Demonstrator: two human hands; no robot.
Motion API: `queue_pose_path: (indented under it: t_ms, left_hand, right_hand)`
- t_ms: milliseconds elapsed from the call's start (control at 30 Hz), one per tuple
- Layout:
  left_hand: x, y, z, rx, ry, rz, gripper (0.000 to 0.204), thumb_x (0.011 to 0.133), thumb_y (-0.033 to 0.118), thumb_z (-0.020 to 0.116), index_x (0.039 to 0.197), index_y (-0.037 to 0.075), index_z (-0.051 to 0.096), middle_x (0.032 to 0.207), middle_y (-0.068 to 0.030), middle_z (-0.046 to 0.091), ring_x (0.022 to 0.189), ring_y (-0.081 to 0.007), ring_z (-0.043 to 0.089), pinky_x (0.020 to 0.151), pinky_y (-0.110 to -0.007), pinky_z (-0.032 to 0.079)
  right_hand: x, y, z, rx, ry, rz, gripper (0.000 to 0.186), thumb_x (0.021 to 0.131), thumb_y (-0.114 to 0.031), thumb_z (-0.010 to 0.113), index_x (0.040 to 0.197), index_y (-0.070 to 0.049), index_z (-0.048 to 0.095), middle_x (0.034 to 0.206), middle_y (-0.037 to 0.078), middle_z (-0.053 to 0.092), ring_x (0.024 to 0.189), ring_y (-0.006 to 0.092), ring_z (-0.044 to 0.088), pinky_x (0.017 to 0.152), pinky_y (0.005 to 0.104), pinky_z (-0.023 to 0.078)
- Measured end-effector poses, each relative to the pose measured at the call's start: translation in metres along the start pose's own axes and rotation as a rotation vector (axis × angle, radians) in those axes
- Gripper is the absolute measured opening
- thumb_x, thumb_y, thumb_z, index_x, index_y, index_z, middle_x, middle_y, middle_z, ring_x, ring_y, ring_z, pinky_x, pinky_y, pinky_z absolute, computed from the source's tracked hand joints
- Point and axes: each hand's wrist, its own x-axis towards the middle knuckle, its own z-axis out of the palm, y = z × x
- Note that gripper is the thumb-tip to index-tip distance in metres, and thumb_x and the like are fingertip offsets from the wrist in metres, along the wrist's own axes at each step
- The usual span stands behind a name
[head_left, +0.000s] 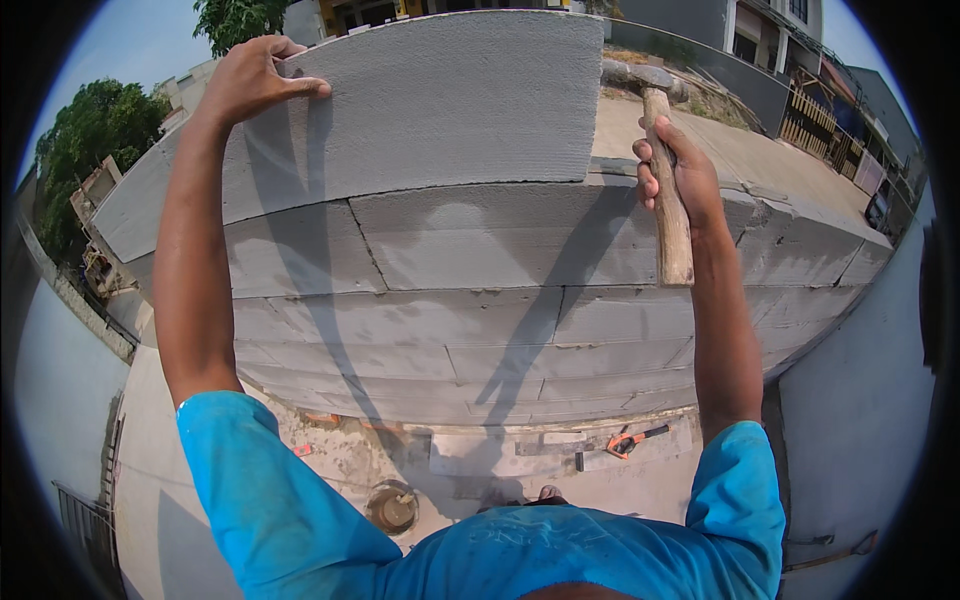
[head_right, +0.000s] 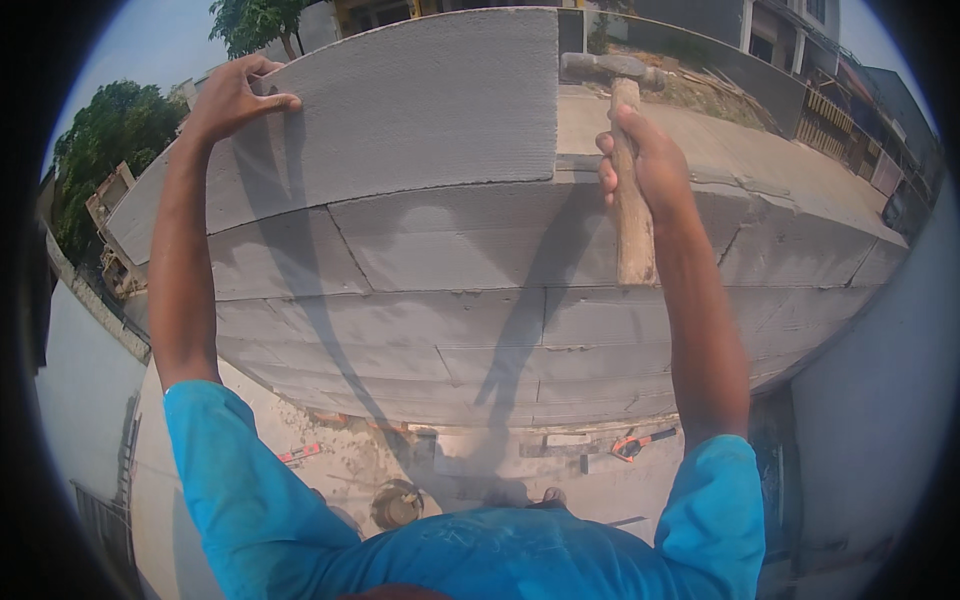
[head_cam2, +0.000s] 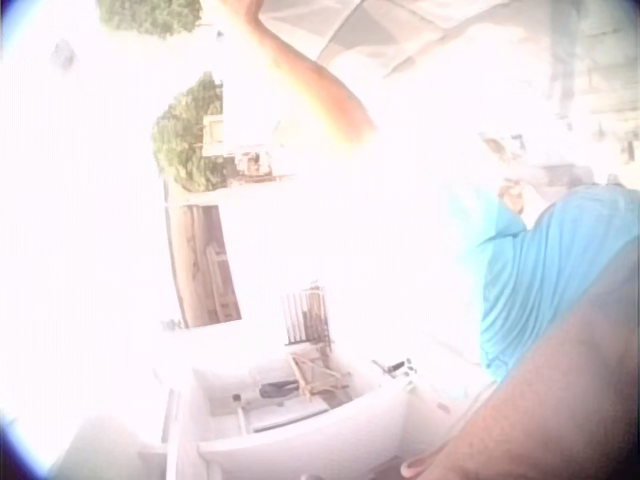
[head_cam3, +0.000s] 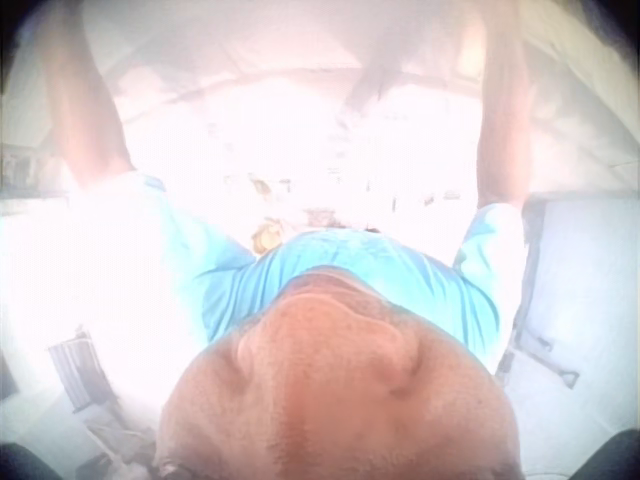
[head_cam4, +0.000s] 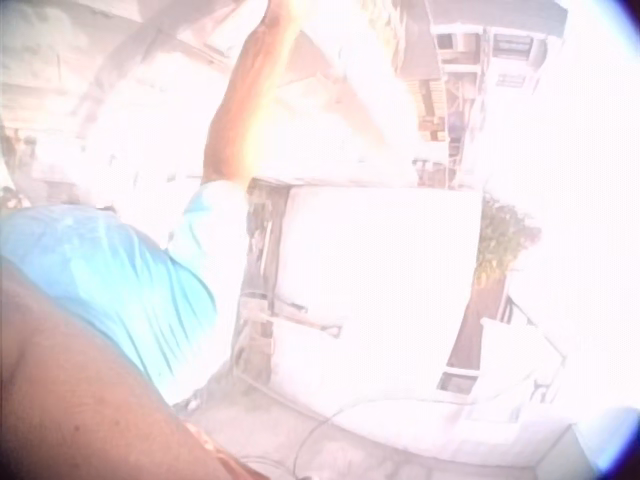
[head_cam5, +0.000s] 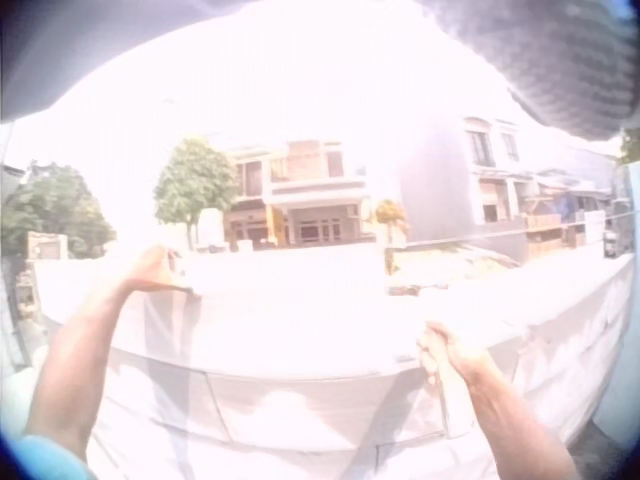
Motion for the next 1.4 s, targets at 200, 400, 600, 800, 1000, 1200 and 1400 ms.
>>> queue_pose_path:
  t_ms: [200, 400, 600, 800, 1000, 1200, 1400]
  left_hand:
    - [-0.002, 0.001, 0.003, -0.001, 0.011, -0.019, 0.072, 0.058, 0.060, 0.087, 0.105, 0.007, 0.074, 0.096, -0.0115, 0.072, 0.092, -0.0256, 0.068, 0.080, -0.039, 0.053]
    - [-0.004, -0.016, 0.009, 0.032, 0.105, 0.100, 0.080, 0.058, 0.067, 0.083, 0.111, 0.008, 0.071, 0.100, -0.0115, 0.071, 0.095, -0.0276, 0.068, 0.082, -0.040, 0.054]
    - [-0.013, -0.043, -0.010, 0.190, -0.119, -0.104, 0.083, 0.056, 0.075, 0.079, 0.102, 0.006, 0.075, 0.097, -0.0131, 0.071, 0.093, -0.0276, 0.068, 0.080, -0.040, 0.055]
    - [-0.007, -0.065, 0.003, 0.114, -0.085, -0.117, 0.091, 0.052, 0.081, 0.076, 0.103, 0.006, 0.077, 0.085, -0.0152, 0.073, 0.082, -0.0297, 0.072, 0.075, -0.041, 0.057]
    - [-0.015, -0.074, 0.004, 0.123, 0.021, -0.063, 0.097, 0.049, 0.088, 0.070, 0.101, 0.006, 0.078, 0.083, -0.0165, 0.073, 0.083, -0.0314, 0.072, 0.077, -0.043, 0.057]
    - [-0.012, -0.066, -0.003, 0.111, 0.010, -0.035, 0.098, 0.051, 0.090, 0.067, 0.098, 0.005, 0.078, 0.080, -0.0161, 0.072, 0.082, -0.0321, 0.072, 0.076, -0.045, 0.057]
    - [0.000, -0.052, 0.002, 0.083, -0.005, 0.047, 0.100, 0.053, 0.092, 0.063, 0.096, 0.004, 0.077, 0.078, -0.0158, 0.071, 0.081, -0.0329, 0.072, 0.075, -0.046, 0.057]
  right_hand:
    - [-0.006, 0.002, -0.004, -0.163, 0.013, -0.043, 0.030, 0.099, -0.037, 0.053, 0.108, -0.009, 0.047, 0.074, 0.001, 0.054, 0.043, 0.0095, 0.050, 0.036, 0.0244, 0.042]
    - [-0.089, 0.000, -0.012, -0.439, 0.063, -0.363, 0.048, 0.102, -0.038, 0.051, 0.133, -0.002, 0.042, 0.074, 0.001, 0.051, 0.043, 0.0055, 0.047, 0.034, 0.0196, 0.038]
    - [0.012, -0.107, 0.058, -0.748, 0.030, -0.791, 0.048, 0.103, -0.037, 0.049, 0.140, -0.006, 0.046, 0.076, -0.001, 0.052, 0.051, 0.0025, 0.045, 0.045, 0.0181, 0.040]
    - [0.016, -0.135, 0.221, -1.058, -0.163, -0.483, 0.070, 0.096, -0.039, 0.058, 0.151, -0.005, 0.029, 0.155, 0.021, 0.031, 0.140, 0.0313, 0.034, 0.116, 0.0446, 0.030]
    - [0.099, -0.126, 0.262, -1.417, -0.498, -0.360, 0.037, 0.097, -0.024, 0.057, 0.127, -0.001, 0.055, 0.116, 0.016, 0.065, 0.105, 0.0237, 0.061, 0.095, 0.0355, 0.048]
    - [0.113, -0.118, 0.253, -1.359, -0.559, -0.373, 0.032, 0.098, -0.024, 0.055, 0.122, -0.002, 0.057, 0.098, 0.009, 0.062, 0.079, 0.0148, 0.053, 0.075, 0.0296, 0.047]
    - [0.072, -0.141, 0.226, -1.311, -0.395, -0.457, 0.031, 0.099, -0.029, 0.052, 0.120, -0.005, 0.056, 0.095, 0.004, 0.057, 0.074, 0.0138, 0.045, 0.072, 0.0248, 0.042]
